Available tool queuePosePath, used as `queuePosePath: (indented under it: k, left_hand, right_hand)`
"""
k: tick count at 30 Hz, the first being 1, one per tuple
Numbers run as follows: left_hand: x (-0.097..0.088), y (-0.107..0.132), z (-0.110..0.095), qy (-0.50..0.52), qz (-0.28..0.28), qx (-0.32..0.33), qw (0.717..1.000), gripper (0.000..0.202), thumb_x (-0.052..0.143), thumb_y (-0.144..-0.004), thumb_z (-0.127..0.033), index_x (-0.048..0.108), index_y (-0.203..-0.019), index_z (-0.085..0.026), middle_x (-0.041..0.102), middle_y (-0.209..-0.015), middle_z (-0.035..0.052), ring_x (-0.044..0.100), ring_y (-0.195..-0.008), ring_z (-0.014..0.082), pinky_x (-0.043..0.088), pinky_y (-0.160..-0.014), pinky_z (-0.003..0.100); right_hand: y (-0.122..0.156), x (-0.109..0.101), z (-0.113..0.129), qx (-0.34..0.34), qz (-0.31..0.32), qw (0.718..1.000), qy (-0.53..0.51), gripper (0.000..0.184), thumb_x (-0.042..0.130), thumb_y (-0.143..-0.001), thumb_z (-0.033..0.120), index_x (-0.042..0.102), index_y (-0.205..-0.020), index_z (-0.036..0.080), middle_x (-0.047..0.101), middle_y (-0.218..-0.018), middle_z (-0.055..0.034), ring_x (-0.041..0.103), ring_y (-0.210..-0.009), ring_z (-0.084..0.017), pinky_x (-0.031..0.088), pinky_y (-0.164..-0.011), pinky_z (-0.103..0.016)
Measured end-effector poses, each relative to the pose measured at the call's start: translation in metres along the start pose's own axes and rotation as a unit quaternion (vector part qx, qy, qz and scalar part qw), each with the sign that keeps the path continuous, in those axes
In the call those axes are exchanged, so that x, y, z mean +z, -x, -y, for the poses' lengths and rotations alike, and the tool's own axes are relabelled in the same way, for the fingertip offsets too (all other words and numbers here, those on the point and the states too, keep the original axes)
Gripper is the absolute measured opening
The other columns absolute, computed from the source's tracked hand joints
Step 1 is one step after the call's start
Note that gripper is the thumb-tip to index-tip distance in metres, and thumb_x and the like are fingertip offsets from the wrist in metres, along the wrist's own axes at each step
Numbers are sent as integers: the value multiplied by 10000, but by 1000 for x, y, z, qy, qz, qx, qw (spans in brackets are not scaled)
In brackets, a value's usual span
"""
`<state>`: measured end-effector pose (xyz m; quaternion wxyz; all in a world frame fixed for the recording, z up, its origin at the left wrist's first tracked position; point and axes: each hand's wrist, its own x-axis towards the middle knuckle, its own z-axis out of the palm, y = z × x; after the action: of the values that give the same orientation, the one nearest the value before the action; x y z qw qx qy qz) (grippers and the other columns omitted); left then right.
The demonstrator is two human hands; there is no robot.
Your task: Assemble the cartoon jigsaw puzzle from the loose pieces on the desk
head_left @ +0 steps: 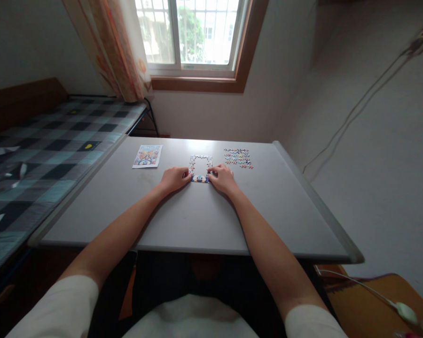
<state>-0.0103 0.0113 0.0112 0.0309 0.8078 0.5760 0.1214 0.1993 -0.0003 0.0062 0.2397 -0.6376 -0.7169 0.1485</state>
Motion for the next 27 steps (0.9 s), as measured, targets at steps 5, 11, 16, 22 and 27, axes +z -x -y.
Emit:
queuePosePath:
  k: [5,11,16,22,27]
  left_hand:
    - [-1,0,0,-5,6,-5,1000,344,454,-865,-476,676,-813,-218,706,-777,52,603,-686,190,290,-549,263]
    - [1,-1,1,-1,1,-1,1000,341,458,-863,-468,680,-806,-216,700,-761,51,599,-670,186,287,-546,261]
    - [1,0,1,3,-2,2,1000,333,463,-863,-461,681,-802,-217,699,-753,45,594,-662,184,290,-547,264]
    - [-1,0,-1,2,0,0,1000,326,468,-859,-458,668,-782,-212,697,-748,42,590,-656,175,261,-530,263]
    - [-1,1,-1,-4,2,-2,1000,324,467,-862,-454,673,-795,-213,702,-760,45,598,-673,180,273,-537,264]
  right_hand:
    - [0,0,0,2,5,1000,5,280,550,-848,329,700,-1075,268,583,-1072,-73,523,-1016,-230,378,-882,-366]
    - [0,0,-1,-1,-1,1000,1,275,547,-844,324,703,-1063,270,588,-1062,-67,523,-1019,-231,377,-882,-367]
    - [0,0,-1,-1,0,1000,-3,275,549,-842,321,704,-1063,270,584,-1056,-70,520,-1015,-233,376,-881,-368]
    - [1,0,0,1,2,1000,-5,276,547,-843,321,705,-1061,259,586,-1051,-75,521,-1012,-237,372,-880,-371]
    - [0,0,0,0,1,1000,-4,278,547,-842,316,703,-1064,260,584,-1061,-75,524,-1017,-238,374,-880,-374]
